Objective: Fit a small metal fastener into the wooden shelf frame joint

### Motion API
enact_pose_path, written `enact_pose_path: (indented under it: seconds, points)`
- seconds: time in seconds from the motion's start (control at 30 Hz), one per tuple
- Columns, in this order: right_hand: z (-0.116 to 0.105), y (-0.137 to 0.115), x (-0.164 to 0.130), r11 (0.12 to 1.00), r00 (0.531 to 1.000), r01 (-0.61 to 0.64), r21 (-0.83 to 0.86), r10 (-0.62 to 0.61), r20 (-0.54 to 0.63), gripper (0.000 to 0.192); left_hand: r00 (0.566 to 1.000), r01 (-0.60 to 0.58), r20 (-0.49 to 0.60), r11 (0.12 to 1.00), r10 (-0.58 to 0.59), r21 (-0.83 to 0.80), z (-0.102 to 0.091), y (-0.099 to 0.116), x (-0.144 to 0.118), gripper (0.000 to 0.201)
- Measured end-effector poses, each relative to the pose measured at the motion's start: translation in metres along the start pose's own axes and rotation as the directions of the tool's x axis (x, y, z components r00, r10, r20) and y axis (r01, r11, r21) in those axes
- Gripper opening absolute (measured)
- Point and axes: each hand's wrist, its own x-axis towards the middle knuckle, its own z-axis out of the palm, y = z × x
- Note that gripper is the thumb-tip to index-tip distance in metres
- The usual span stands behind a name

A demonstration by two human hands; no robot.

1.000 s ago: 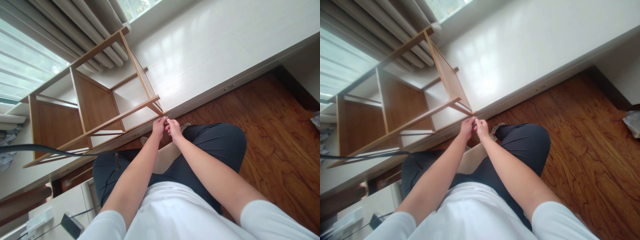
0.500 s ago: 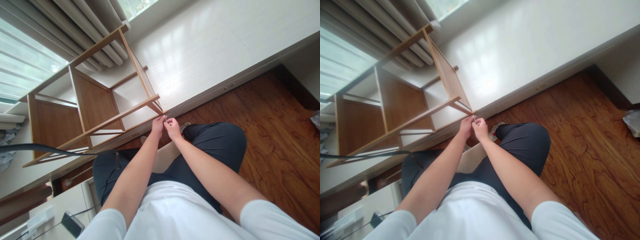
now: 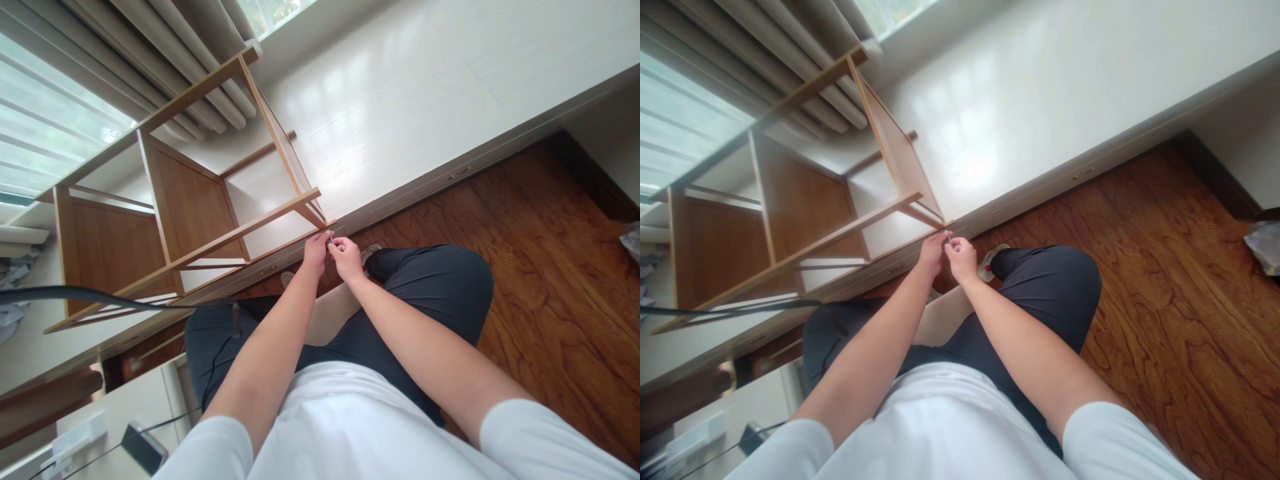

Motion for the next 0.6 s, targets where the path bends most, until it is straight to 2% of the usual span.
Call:
enact_pose_path:
  seconds: [0.27,0.37,0.5,0.6]
  points:
    - [-0.005,-0.008,0.000,1.000,1.000,-0.003,0.018,0.003,0.007,0.023,1.000,0.002,0.018,0.999,-0.002,0.042,-0.002,0.002,0.000,0.030]
    - [-0.004,-0.014,0.000,0.975,0.988,-0.153,0.161,0.150,0.033,0.019,1.000,-0.007,0.015,0.998,0.006,0.056,-0.003,0.001,0.000,0.032]
    - [-0.004,-0.021,0.001,0.806,0.893,-0.450,0.384,0.398,0.212,0.012,1.000,0.010,0.026,0.998,-0.012,0.065,-0.004,-0.001,0.001,0.029]
    - [-0.005,-0.025,0.003,0.718,0.839,-0.544,0.434,0.459,0.291,0.010,1.000,0.017,0.019,0.997,-0.019,0.072,-0.004,-0.002,0.001,0.027]
